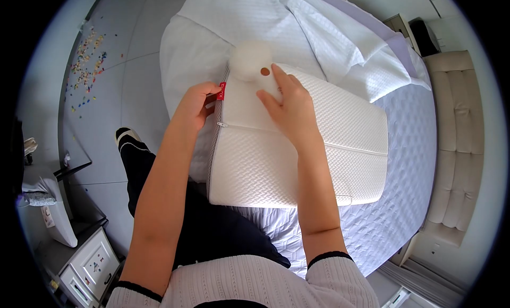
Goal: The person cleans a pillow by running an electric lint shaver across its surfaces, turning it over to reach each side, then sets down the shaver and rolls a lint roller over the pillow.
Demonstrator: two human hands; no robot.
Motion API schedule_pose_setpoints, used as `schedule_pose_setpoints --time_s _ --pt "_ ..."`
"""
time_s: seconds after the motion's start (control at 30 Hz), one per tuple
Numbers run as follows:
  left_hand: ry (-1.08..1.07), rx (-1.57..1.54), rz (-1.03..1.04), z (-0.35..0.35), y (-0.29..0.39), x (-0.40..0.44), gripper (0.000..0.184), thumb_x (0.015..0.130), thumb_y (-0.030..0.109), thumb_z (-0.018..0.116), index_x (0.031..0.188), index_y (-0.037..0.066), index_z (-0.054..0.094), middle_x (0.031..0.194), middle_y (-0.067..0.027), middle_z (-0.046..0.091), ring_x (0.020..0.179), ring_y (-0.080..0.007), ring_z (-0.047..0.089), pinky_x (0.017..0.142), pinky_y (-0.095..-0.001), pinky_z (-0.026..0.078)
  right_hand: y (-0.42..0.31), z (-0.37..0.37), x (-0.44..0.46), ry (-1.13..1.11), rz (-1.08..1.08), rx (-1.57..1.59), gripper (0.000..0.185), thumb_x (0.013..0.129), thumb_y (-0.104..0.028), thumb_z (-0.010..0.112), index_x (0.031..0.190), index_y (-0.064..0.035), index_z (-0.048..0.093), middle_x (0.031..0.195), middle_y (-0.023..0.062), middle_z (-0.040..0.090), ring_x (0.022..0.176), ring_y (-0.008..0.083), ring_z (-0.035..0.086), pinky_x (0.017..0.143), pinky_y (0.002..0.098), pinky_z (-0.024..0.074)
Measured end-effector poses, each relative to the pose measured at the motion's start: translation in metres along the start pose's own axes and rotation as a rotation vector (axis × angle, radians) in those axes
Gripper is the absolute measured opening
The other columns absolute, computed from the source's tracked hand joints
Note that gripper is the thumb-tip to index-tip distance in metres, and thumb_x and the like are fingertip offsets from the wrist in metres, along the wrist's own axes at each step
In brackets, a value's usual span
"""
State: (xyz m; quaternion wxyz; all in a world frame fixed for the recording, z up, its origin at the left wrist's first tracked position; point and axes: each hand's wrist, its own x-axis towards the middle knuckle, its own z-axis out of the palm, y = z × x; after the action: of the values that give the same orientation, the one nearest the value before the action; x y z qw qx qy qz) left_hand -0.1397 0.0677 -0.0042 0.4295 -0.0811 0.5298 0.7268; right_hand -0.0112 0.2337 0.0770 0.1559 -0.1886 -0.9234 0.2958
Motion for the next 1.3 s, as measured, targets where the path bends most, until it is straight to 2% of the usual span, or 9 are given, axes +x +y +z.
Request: schedule_pose_setpoints --time_s 0.07,0.27,0.37,0.53,0.73,0.8,0.9,1.13,1.3 --pt "-0.013 0.026 0.013 0.001 0.003 -0.003 0.009 0.082 0.021 0.066 0.079 0.013 0.063 0.092 -0.0015 0.063 0.099 -0.0188 0.055 0.090 -0.0382 0.038 -0.003 -0.002 0.000 -0.071 0.036 0.006 0.056 0.083 -0.017 0.077 0.133 0.0004 0.059 0.098 0.0188 0.067 0.079 0.0286 0.064 0.073 0.0374 0.0520" --pt "0.009 0.091 0.034 0.004 0.006 -0.007 0.009 0.081 0.021 0.066 0.077 0.014 0.062 0.089 -0.0006 0.062 0.096 -0.0178 0.056 0.088 -0.0384 0.039 0.035 -0.001 -0.004 0.195 -0.022 -0.102 0.055 0.084 -0.016 0.076 0.133 0.0039 0.058 0.098 0.0186 0.067 0.080 0.0283 0.064 0.073 0.0378 0.0524" --pt "0.016 0.098 0.031 0.004 0.004 -0.006 0.009 0.081 0.021 0.066 0.077 0.014 0.062 0.089 -0.0002 0.063 0.094 -0.0174 0.056 0.088 -0.0382 0.039 0.020 -0.002 -0.009 0.160 0.102 -0.076 0.055 0.084 -0.016 0.076 0.132 0.0052 0.058 0.100 0.0192 0.068 0.082 0.0287 0.065 0.075 0.0379 0.0527" --pt "-0.002 0.137 0.041 -0.001 0.002 0.002 0.009 0.082 0.019 0.066 0.077 0.013 0.062 0.085 0.0003 0.063 0.094 -0.0166 0.056 0.086 -0.0357 0.040 0.001 -0.006 -0.015 0.004 -0.005 -0.009 0.055 0.084 -0.013 0.076 0.133 0.0039 0.058 0.106 0.0200 0.069 0.079 0.0266 0.065 0.076 0.0356 0.0531" --pt "0.114 0.245 0.342 0.022 0.004 -0.003 0.015 0.080 0.011 0.068 0.095 0.009 0.066 0.118 -0.0087 0.057 0.108 -0.0211 0.054 0.092 -0.0374 0.044 0.033 -0.018 -0.037 0.168 0.180 0.064 0.055 0.083 -0.008 0.075 0.134 0.0024 0.058 0.114 0.0150 0.070 0.079 0.0228 0.066 0.075 0.0316 0.0531" --pt "0.186 0.545 0.645 0.026 0.003 0.005 0.030 0.078 0.011 0.071 0.107 0.013 0.067 0.135 -0.0120 0.047 0.120 -0.0269 0.048 0.098 -0.0403 0.043 0.039 -0.020 -0.047 0.175 0.242 0.111 0.055 0.083 -0.008 0.075 0.134 0.0047 0.057 0.117 0.0131 0.070 0.079 0.0214 0.066 0.076 0.0317 0.0530" --pt "0.200 0.941 0.899 0.036 0.003 0.022 0.031 0.076 0.014 0.074 0.106 0.017 0.069 0.140 -0.0126 0.046 0.125 -0.0313 0.044 0.099 -0.0435 0.043 0.044 -0.018 -0.060 0.216 0.150 0.068 0.056 0.083 -0.007 0.075 0.134 0.0059 0.056 0.114 0.0139 0.070 0.079 0.0222 0.065 0.075 0.0328 0.0529" --pt "0.260 1.262 1.108 0.046 0.005 0.038 0.016 0.073 0.012 0.075 0.089 0.015 0.073 0.138 -0.0097 0.052 0.123 -0.0352 0.047 0.098 -0.0486 0.044 0.022 -0.016 -0.064 0.150 0.112 0.035 0.060 0.080 -0.003 0.076 0.135 0.0045 0.056 0.102 0.0153 0.068 0.078 0.0223 0.062 0.071 0.0327 0.0519" --pt "0.255 1.365 1.044 0.050 0.005 0.041 0.006 0.074 0.009 0.073 0.079 0.009 0.069 0.119 -0.0067 0.066 0.109 -0.0290 0.058 0.085 -0.0406 0.051 0.017 -0.014 -0.059 0.108 0.134 0.049 0.061 0.079 -0.003 0.076 0.136 0.0032 0.055 0.102 0.0143 0.068 0.076 0.0228 0.063 0.069 0.0336 0.0520"
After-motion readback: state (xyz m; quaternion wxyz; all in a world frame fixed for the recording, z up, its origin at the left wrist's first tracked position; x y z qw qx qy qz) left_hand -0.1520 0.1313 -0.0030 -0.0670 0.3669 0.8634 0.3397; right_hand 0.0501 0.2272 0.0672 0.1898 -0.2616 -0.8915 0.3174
